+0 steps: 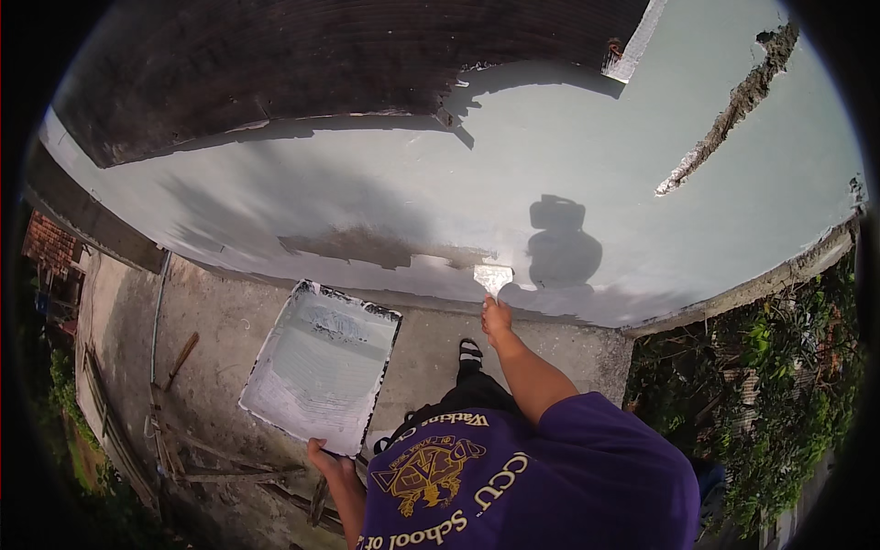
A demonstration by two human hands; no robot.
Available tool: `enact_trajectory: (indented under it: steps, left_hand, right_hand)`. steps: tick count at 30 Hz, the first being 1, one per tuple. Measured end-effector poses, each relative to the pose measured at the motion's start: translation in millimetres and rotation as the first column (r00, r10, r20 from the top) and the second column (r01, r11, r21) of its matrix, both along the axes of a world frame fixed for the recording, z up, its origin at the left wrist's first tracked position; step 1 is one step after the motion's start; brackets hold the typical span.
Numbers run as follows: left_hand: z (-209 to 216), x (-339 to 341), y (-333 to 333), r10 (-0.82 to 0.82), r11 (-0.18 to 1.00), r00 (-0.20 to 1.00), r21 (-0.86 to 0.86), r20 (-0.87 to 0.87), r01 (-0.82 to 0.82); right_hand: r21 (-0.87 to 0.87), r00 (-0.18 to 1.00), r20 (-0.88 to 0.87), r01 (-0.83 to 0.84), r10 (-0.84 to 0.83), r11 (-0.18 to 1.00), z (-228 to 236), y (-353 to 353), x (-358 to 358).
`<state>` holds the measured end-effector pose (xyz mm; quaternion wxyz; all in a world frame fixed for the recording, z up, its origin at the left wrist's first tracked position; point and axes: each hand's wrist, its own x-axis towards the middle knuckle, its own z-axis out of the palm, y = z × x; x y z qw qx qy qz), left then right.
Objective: Painting an exterior wall with a brush and a tray of white paint.
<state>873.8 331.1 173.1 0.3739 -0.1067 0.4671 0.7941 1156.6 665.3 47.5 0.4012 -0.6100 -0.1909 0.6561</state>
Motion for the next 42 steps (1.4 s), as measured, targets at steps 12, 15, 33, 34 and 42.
enact_trajectory:
  steps: [12,15,33,34,42]
  left_hand:
    - [-0.8,2.4,-2.5,0.022,1.000,1.000,0.002,0.021,-0.022]
    - [-6.6,-0.4,-5.0,0.026,1.000,0.999,0.017,0.021,-0.027]
    - [-3.1,2.8,-0.9,0.019,0.999,1.000,0.051,0.015,-0.020]
    - [-7.3,0.5,-6.2,0.020,0.997,1.000,0.076,0.013,-0.021]
    - [-27.0,-5.0,-5.8,0.036,0.996,0.999,0.079,0.011,-0.037]
  right_hand:
    - [-0.017,0.995,-0.095,0.005,-0.007,1.000,38.7,3.2,-2.2]
    - [0.122,0.992,-0.113,-0.046,0.060,0.991,40.0,-21.1,4.2]
    - [-0.085,0.981,-0.191,0.001,-0.017,0.996,57.8,4.7,11.1]
    - [0.024,0.985,-0.171,-0.019,0.023,1.000,73.0,-5.0,2.9]
    - [0.061,0.989,-0.117,-0.086,0.093,0.994,53.5,-8.6,21.2]
